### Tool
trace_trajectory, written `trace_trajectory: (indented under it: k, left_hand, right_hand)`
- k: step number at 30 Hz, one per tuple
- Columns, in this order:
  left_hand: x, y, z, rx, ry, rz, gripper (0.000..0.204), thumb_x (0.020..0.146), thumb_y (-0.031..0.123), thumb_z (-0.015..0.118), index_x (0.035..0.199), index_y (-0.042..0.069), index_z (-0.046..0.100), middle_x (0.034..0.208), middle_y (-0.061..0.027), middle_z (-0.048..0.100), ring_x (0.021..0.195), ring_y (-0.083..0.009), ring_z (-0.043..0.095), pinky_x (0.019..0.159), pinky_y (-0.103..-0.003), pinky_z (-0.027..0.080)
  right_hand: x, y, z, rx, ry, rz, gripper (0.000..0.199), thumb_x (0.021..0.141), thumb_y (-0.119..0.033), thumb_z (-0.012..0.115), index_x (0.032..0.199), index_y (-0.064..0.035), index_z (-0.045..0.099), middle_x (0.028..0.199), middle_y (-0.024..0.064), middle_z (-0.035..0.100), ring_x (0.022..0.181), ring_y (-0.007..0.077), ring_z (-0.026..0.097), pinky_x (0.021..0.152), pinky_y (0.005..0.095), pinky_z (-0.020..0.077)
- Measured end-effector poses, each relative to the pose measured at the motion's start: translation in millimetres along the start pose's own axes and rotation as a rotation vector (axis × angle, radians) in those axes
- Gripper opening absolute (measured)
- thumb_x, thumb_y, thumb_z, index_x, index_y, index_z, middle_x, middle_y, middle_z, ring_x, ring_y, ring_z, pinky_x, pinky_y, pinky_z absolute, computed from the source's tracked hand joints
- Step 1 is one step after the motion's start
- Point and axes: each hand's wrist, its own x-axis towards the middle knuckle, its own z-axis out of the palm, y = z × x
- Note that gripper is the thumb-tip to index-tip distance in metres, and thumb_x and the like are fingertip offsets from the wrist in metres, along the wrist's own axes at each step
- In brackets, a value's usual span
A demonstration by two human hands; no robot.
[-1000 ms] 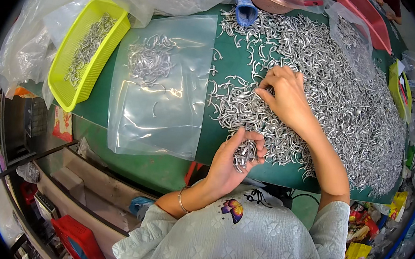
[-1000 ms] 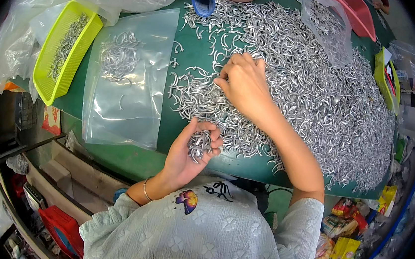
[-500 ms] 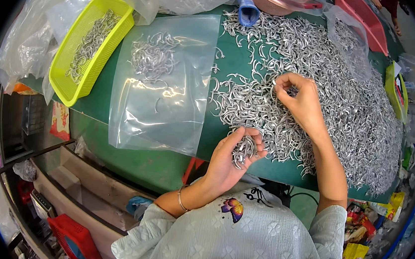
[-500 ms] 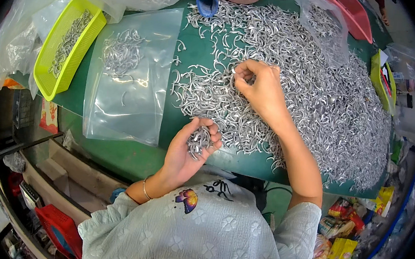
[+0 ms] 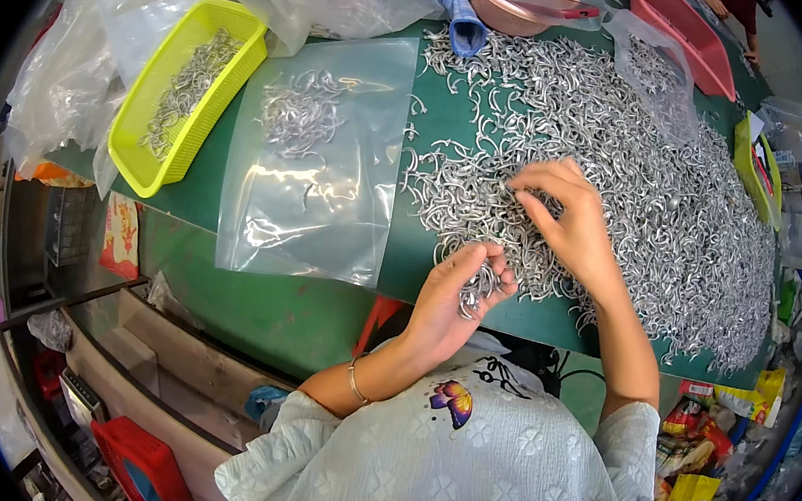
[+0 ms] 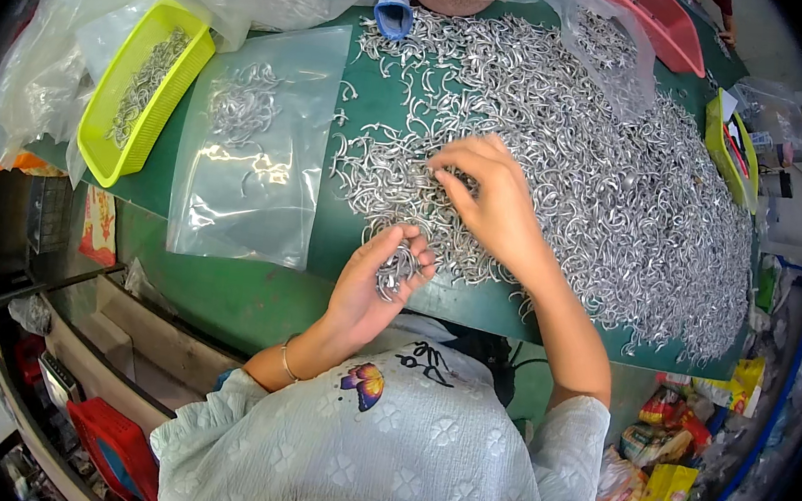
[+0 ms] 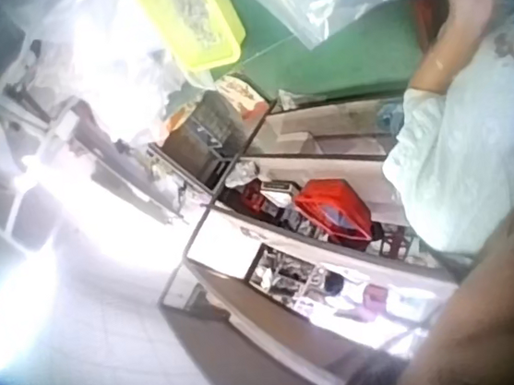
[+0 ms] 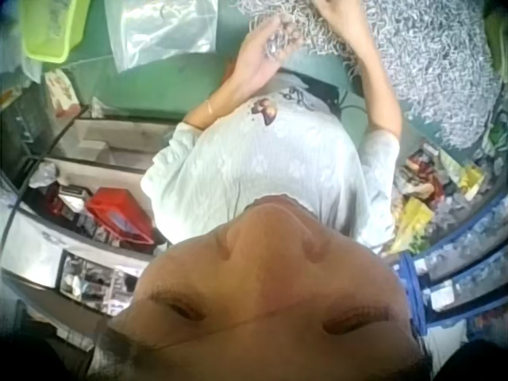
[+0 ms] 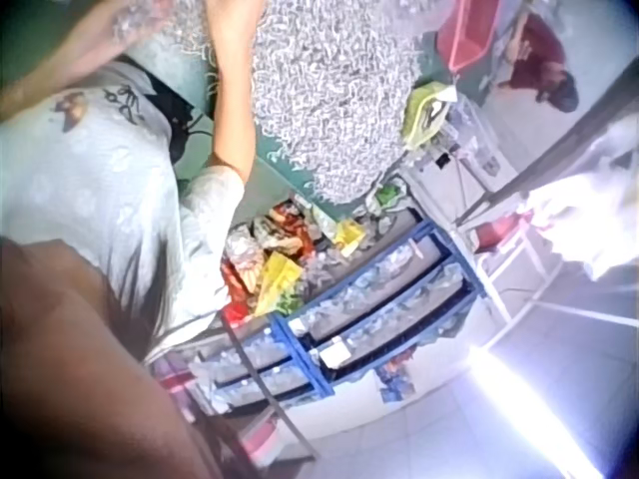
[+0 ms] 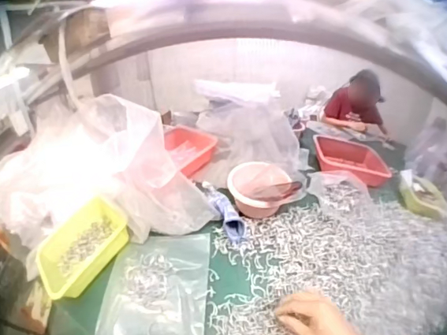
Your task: The person sorts a large pile of small, silver, curved metal pieces on a green table. They pick up individual pieces from the pile with their right hand and transfer them to their left hand, occasionally moving the pile to access more items.
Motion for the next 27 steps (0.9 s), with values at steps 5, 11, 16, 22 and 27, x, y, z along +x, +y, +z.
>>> trace_trajectory:
  k: [5,11,16,22,27]
  left_hand:
    - [-9.4,-4.3,0.2,0.001,0.029,-0.057,0.024,0.098,0.022,0.052,0.107,0.001,0.059,0.089,-0.0053,0.055,0.084,-0.0167,0.056,0.077,-0.030,0.052]
    - [-15.7,-2.5,-1.4,0.031,0.056,-0.040,0.021,0.097,0.022,0.053,0.105,0.003,0.057,0.087,-0.0044,0.053,0.082,-0.0151,0.053,0.071,-0.028,0.048]
    - [-18.6,-3.0,-4.1,0.034,0.070,-0.042,0.020,0.097,0.021,0.054,0.105,0.002,0.057,0.086,-0.0042,0.052,0.080,-0.0148,0.052,0.069,-0.027,0.046]
    - [-27.2,0.0,-6.2,-0.005,0.109,-0.041,0.020,0.097,0.019,0.054,0.106,0.002,0.057,0.084,-0.0043,0.052,0.077,-0.0144,0.051,0.067,-0.027,0.045]
    - [-29.3,-0.6,-11.4,-0.007,0.127,-0.030,0.020,0.097,0.019,0.053,0.106,0.001,0.057,0.083,-0.0047,0.052,0.075,-0.0144,0.051,0.066,-0.026,0.045]
  right_hand:
    - [-2.8,6.6,22.3,-0.274,-0.057,-0.123,0.020,0.079,-0.012,0.067,0.099,-0.0076,0.064,0.112,0.0042,0.056,0.106,0.0247,0.049,0.093,0.0406,0.0339]
    - [-29.9,10.6,-2.3,-0.343,-0.102,-0.086,0.016,0.078,-0.008,0.067,0.094,-0.0086,0.065,0.096,0.0025,0.058,0.100,0.0220,0.052,0.093,0.0398,0.0329]
    - [-36.0,12.1,-16.9,-0.237,-0.098,-0.033,0.010,0.078,-0.008,0.069,0.087,-0.0052,0.066,0.097,0.0033,0.061,0.098,0.0222,0.053,0.093,0.0380,0.0330]
    - [-29.3,5.4,-3.6,-0.230,0.126,0.068,0.014,0.078,-0.008,0.069,0.091,-0.0055,0.065,0.095,0.0055,0.062,0.095,0.0240,0.055,0.089,0.0370,0.0356]
    - [-19.6,9.0,23.3,-0.277,0.079,-0.054,0.021,0.078,-0.013,0.070,0.097,-0.0082,0.066,0.111,0.0038,0.055,0.107,0.0249,0.048,0.089,0.0404,0.0350]
